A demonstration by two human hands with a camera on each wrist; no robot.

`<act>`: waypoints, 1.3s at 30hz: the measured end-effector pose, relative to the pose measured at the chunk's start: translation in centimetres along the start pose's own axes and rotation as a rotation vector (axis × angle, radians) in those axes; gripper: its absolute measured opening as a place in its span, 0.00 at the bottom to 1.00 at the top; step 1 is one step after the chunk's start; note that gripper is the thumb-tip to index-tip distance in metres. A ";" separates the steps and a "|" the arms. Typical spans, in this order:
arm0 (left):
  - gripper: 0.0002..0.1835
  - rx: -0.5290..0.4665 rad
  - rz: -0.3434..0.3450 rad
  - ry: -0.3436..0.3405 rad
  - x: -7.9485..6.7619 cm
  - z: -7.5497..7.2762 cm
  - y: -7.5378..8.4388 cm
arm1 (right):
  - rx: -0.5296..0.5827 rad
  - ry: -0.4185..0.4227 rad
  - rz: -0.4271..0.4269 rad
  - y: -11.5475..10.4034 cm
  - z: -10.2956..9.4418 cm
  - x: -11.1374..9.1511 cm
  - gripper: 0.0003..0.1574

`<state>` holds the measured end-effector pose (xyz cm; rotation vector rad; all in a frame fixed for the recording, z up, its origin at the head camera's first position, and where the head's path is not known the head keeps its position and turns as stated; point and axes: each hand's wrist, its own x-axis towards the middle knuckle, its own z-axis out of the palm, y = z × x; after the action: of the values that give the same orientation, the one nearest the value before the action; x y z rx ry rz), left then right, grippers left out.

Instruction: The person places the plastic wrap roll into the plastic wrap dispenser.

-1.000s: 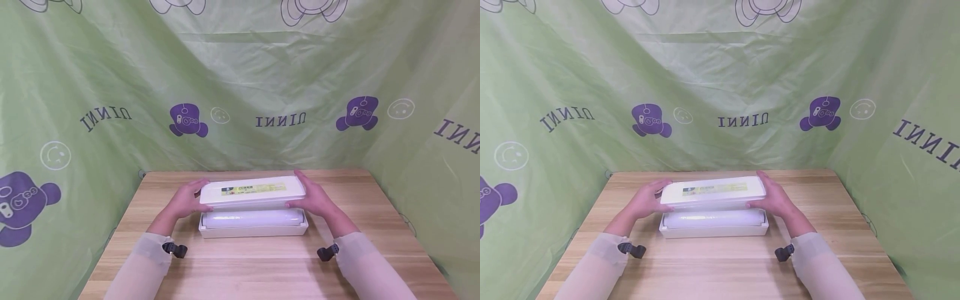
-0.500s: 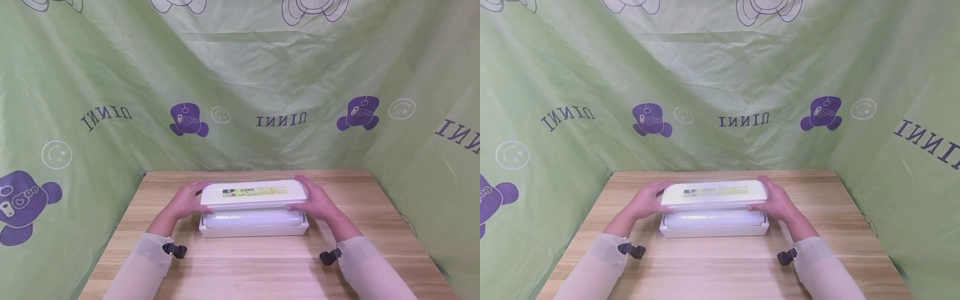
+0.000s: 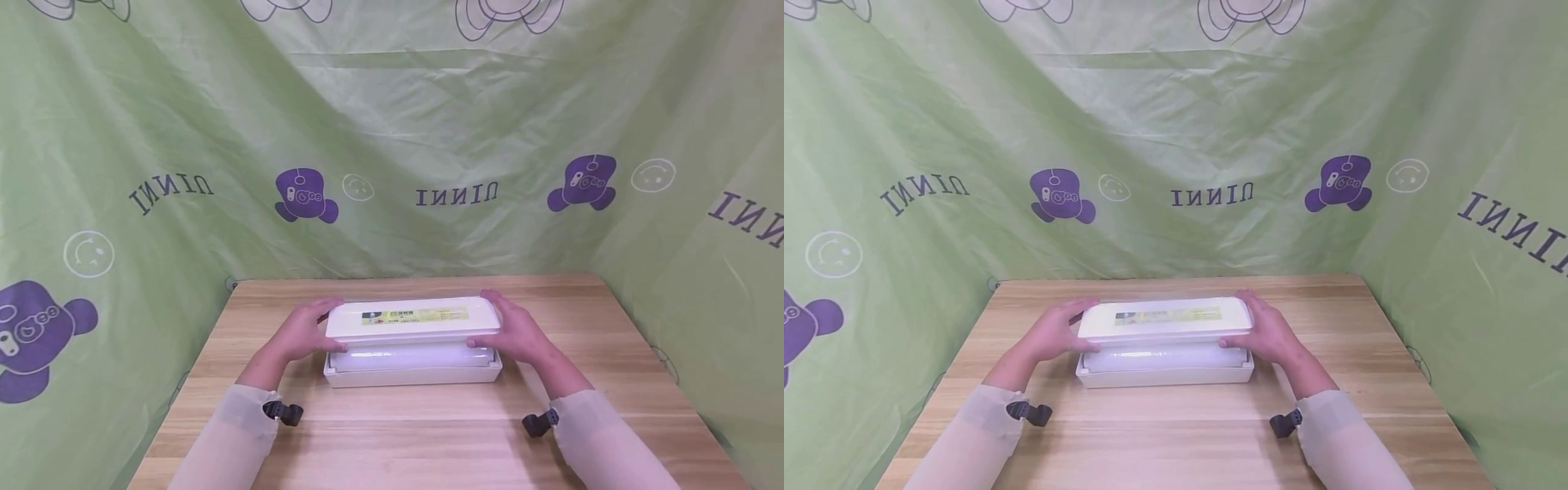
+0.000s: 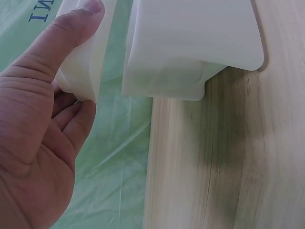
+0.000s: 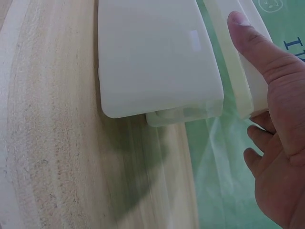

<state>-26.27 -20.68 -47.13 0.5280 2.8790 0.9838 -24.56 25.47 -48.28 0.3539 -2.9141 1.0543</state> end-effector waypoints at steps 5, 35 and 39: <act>0.63 0.002 0.015 -0.001 -0.2 0.0 -0.1 | -0.011 0.002 -0.019 0.0 0.0 -0.2 0.79; 0.61 -0.029 -0.007 -0.019 -1.8 0.8 -0.4 | -0.032 -0.019 -0.041 0.3 0.2 -2.1 0.75; 0.60 -0.035 -0.013 -0.023 -2.0 0.8 -0.2 | -0.037 -0.022 -0.037 0.3 0.3 -2.3 0.76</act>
<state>-24.34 -21.06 -48.03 0.5139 2.8362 1.0169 -22.35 26.02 -48.94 0.4185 -2.9297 0.9966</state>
